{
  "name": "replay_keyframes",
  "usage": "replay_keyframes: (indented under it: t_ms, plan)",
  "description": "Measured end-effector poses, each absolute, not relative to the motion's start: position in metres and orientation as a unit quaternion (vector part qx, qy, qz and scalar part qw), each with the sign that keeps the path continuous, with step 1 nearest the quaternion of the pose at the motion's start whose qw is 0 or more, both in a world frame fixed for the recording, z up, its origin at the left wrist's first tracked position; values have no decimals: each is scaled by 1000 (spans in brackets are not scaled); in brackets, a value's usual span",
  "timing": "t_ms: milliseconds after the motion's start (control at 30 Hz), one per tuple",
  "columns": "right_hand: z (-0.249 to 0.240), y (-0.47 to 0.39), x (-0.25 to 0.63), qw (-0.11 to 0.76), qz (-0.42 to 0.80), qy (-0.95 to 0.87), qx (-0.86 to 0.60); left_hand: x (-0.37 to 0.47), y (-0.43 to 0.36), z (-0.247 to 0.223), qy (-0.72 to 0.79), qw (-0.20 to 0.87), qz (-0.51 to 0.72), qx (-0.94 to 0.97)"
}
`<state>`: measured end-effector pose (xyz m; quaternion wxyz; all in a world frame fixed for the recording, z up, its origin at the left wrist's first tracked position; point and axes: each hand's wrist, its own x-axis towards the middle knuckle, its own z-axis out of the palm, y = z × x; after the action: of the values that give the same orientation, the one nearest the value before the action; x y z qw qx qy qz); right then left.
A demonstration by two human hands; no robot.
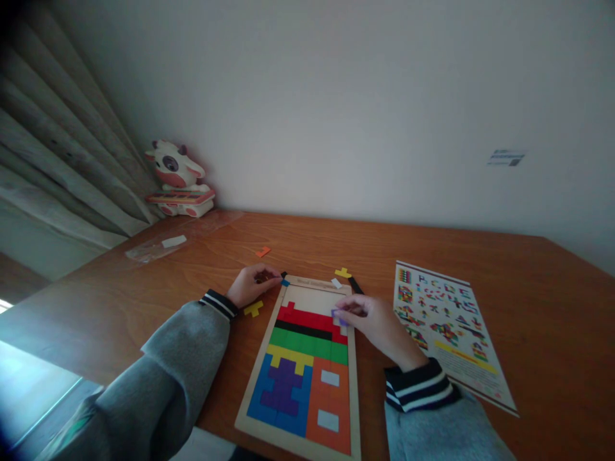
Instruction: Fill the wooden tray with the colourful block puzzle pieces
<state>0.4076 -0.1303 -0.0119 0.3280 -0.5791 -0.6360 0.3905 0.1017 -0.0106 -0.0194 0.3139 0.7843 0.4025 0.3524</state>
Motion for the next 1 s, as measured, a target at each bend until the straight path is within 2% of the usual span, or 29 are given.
replay_keyframes:
  t_ms: [300, 600, 667, 833, 900, 1000]
  plan:
    - [-13, -129, 411, 259, 274, -717, -586, 101, -10, -23, 398, 284, 320, 812]
    - [-16, -129, 408, 263, 250, -726, -584, 101, -9, -23, 390, 273, 307, 824]
    - [-16, -128, 408, 286, 233, -718, -591, 101, -9, -24, 389, 279, 309, 822]
    - [-28, -123, 415, 371, 92, -643, -664, 102, -11, -23, 386, 275, 313, 823]
    - [-36, -121, 420, 355, 29, -633, -687, 102, -13, -20, 386, 260, 309, 829]
    - [-47, -119, 426, 311, -3, -638, -704, 103, -15, -17, 388, 247, 301, 836]
